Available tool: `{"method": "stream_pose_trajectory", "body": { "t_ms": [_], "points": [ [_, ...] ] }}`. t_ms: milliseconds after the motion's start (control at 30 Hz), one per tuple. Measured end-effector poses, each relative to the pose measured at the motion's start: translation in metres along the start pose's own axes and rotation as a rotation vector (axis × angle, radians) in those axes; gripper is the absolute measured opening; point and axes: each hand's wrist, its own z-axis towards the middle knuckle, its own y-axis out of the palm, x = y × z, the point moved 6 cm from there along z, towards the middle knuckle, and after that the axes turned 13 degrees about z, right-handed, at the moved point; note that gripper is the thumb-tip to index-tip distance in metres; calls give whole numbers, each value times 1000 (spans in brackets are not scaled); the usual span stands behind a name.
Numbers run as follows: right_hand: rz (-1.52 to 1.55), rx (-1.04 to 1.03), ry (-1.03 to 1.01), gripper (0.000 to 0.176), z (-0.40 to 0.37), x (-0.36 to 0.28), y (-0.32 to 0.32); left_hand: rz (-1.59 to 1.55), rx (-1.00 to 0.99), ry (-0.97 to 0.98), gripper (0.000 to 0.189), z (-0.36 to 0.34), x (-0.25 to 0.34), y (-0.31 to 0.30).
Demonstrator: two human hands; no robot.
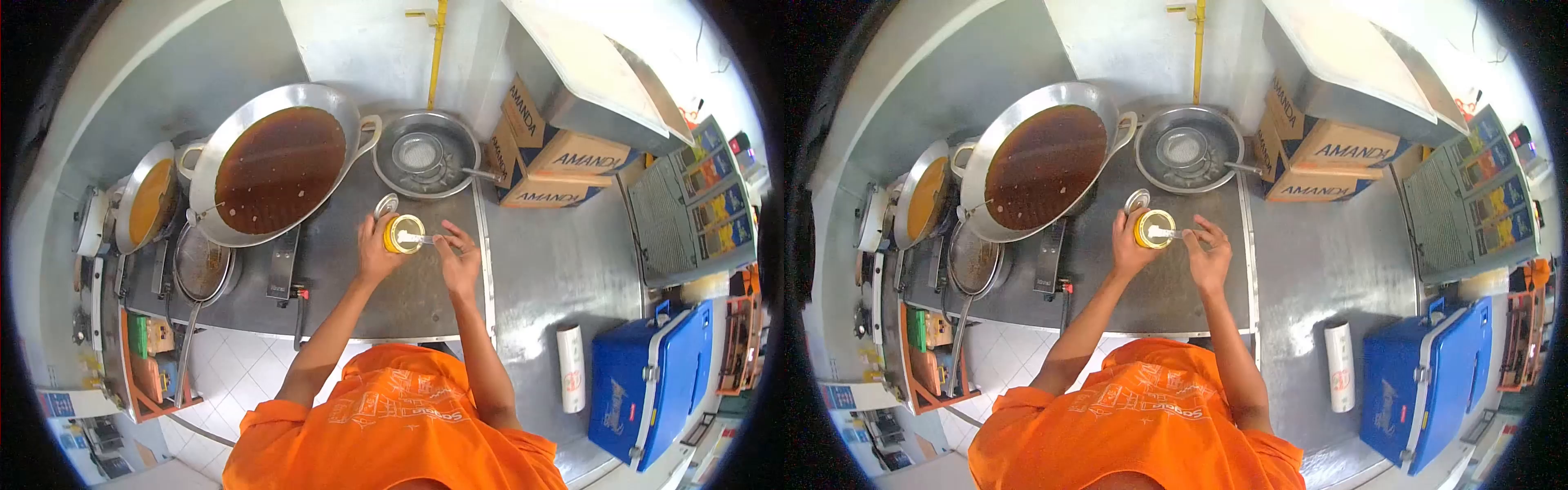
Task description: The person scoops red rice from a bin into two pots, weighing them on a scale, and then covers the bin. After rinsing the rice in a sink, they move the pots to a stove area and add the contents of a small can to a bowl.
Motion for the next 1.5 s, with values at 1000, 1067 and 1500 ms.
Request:
{"method": "stream_pose_trajectory", "body": {
  "t_ms": [1000,1067,1500],
  "points": [
    [436,-163,343,14,243,109,19,608,-269,-162,84,139,-30,118],
    [422,-158,326,14,255,115,18,581,-238,-243,84,136,-42,117],
    [-548,-404,-786,20,196,112,32,466,-264,-474,80,135,-45,94]
  ]
}}
